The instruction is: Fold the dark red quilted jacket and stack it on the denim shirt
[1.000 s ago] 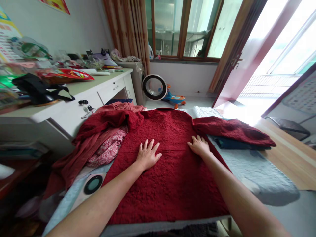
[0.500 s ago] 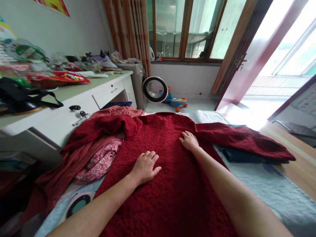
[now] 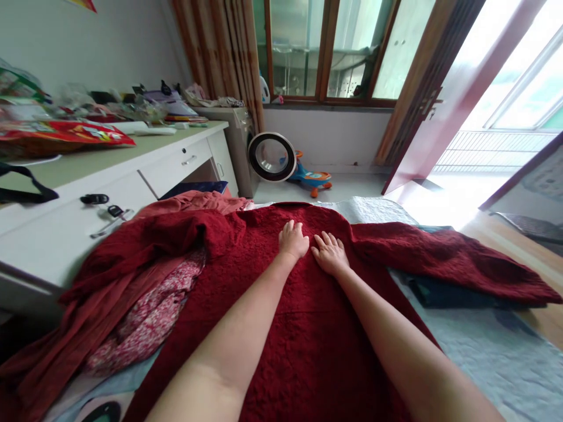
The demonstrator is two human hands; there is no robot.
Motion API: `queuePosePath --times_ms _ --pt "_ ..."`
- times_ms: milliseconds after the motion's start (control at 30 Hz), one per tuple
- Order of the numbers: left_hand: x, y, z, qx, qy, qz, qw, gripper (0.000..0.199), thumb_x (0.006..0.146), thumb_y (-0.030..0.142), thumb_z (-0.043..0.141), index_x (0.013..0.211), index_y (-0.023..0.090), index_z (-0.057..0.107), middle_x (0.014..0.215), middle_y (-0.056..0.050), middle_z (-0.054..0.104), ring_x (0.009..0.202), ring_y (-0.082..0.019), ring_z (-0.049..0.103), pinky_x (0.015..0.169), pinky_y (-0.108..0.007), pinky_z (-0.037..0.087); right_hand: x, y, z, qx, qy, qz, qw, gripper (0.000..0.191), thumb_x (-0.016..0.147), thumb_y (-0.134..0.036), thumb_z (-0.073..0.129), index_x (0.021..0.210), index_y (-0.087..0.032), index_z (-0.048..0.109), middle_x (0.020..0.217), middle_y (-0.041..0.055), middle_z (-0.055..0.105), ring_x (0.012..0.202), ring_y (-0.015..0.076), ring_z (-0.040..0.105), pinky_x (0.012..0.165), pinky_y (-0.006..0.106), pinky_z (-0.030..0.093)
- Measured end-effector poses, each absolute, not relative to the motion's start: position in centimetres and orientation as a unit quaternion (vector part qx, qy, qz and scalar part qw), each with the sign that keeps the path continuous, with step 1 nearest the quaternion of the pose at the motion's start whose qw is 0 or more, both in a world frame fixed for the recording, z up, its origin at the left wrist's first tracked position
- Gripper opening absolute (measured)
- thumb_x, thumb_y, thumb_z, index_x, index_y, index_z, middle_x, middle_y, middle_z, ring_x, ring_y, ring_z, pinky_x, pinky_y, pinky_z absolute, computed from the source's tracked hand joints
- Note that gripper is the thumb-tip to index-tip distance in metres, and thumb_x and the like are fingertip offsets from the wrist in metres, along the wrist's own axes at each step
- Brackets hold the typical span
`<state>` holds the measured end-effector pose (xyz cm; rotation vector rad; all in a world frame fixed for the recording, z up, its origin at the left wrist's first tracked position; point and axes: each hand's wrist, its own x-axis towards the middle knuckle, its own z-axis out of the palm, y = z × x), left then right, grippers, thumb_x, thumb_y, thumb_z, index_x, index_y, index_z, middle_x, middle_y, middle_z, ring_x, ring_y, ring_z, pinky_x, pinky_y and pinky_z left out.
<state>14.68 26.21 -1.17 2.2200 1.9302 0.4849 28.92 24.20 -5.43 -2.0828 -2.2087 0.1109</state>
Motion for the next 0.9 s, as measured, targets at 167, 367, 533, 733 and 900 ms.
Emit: queuePosePath --times_ms 167,367,533,733,900 --pt "15.4 26.8 -5.4 0.73 0.667 0.139 0.066 0.059 0.091 0.044 0.046 0.145 0.02 0.039 0.157 -0.012 0.029 0.143 -0.03 0.028 0.115 -0.048 0.024 28.6 24.1 -6.0 -0.689 -0.722 0.023 0.06 0.056 0.097 -0.049 0.033 0.148 -0.026 0.037 0.158 0.0066 0.027 0.145 0.0264 0.021 0.114 0.046 0.016" --pt "15.0 26.7 -6.0 0.739 0.66 0.125 0.048 0.062 0.089 0.05 0.046 0.143 0.02 0.042 0.157 -0.013 0.029 0.142 -0.032 0.028 0.115 -0.048 0.022 31.3 26.3 -2.4 -0.652 -0.757 0.039 0.032 0.043 0.095 -0.045 0.038 0.126 -0.026 0.06 0.135 0.0089 0.057 0.122 0.0259 0.05 0.101 0.037 0.036" --pt "15.2 26.7 -5.9 0.739 0.662 0.116 0.056 0.063 0.089 0.05 0.044 0.144 0.02 0.041 0.158 -0.012 0.027 0.143 -0.033 0.026 0.116 -0.048 0.021 38.5 30.0 1.8 -0.748 -0.659 -0.074 0.012 0.041 0.091 -0.038 0.048 0.123 -0.017 0.061 0.128 0.018 0.058 0.118 0.0333 0.049 0.097 0.046 0.035" --pt "15.2 26.9 -6.2 0.739 0.66 0.124 0.05 0.063 0.088 0.051 0.045 0.145 0.023 0.04 0.157 -0.011 0.029 0.142 -0.035 0.027 0.114 -0.05 0.022 44.3 30.8 2.4 -0.741 -0.668 -0.008 -0.07 0.022 0.086 -0.029 0.056 0.1 -0.019 0.07 0.107 0.0135 0.068 0.101 0.0277 0.059 0.087 0.039 0.04" --pt "15.2 27.0 -6.4 0.742 0.656 0.125 0.051 0.063 0.088 0.05 0.046 0.146 0.028 0.038 0.158 -0.009 0.027 0.143 -0.036 0.026 0.114 -0.051 0.022 46.1 31.0 3.0 -0.784 -0.616 -0.078 0.007 0.031 0.093 -0.031 0.045 0.111 -0.018 0.067 0.115 0.0147 0.064 0.102 0.0275 0.058 0.084 0.038 0.042"
